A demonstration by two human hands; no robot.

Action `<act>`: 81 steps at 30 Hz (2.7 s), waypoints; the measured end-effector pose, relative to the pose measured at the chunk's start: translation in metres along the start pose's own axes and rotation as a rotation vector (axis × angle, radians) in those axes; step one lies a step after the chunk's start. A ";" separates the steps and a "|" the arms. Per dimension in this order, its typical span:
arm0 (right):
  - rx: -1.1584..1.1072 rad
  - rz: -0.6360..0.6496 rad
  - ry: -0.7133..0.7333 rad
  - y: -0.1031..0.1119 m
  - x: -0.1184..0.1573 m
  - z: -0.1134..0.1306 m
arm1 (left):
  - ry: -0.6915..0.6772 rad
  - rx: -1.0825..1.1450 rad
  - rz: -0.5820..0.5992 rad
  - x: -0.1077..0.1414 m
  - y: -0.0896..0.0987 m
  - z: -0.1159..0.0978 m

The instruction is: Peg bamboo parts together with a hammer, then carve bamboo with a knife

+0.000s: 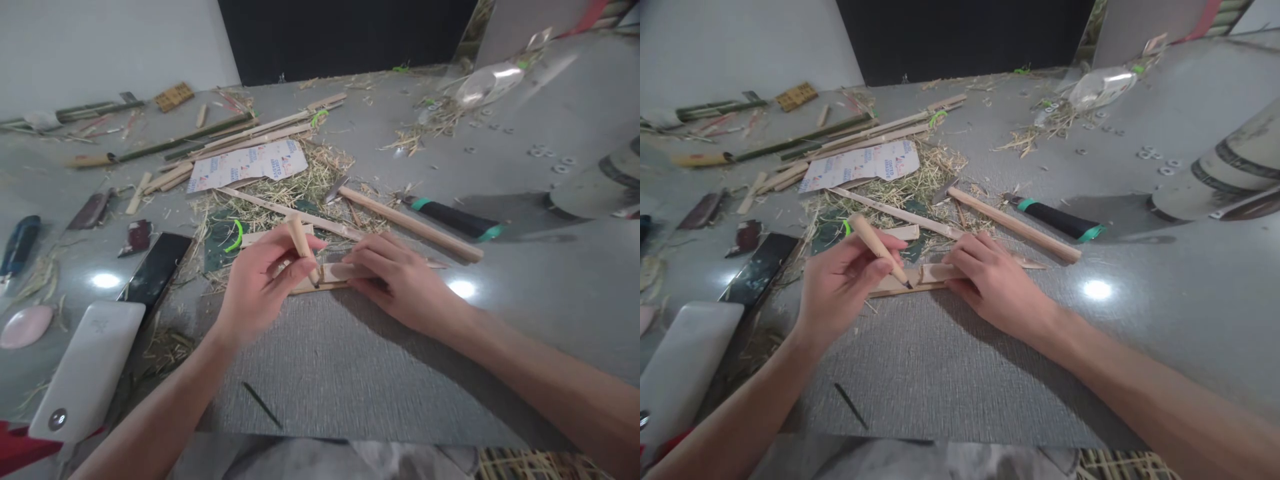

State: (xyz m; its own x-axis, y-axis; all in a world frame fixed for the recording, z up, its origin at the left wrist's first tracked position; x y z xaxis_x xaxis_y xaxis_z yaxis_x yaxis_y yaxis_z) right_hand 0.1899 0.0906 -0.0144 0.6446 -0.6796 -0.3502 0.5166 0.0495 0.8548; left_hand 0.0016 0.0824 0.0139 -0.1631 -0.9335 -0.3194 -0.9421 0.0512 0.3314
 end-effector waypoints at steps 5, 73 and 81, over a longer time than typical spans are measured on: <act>-0.014 0.010 0.006 -0.001 -0.002 0.002 | 0.003 -0.030 -0.035 0.001 -0.001 -0.001; 0.021 0.030 0.007 -0.003 0.000 0.002 | -0.139 -0.181 0.179 0.000 -0.012 -0.008; 0.144 -0.047 -0.020 0.025 -0.004 -0.008 | -0.202 -0.271 0.200 0.002 -0.014 -0.009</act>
State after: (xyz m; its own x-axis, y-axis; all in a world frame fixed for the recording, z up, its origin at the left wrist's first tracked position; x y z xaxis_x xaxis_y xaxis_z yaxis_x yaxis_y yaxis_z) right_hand 0.2049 0.1001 0.0048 0.6095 -0.6931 -0.3848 0.4587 -0.0875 0.8843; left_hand 0.0170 0.0766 0.0172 -0.4154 -0.8246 -0.3840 -0.7786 0.1040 0.6189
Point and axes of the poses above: each hand's wrist, its own x-axis away from the middle knuckle, its own y-axis out of the back of the hand, z = x × y, the point moved 8 cm from there along -x, towards the middle knuckle, and after that the axes turned 4 degrees about x, right-handed, at the moved point
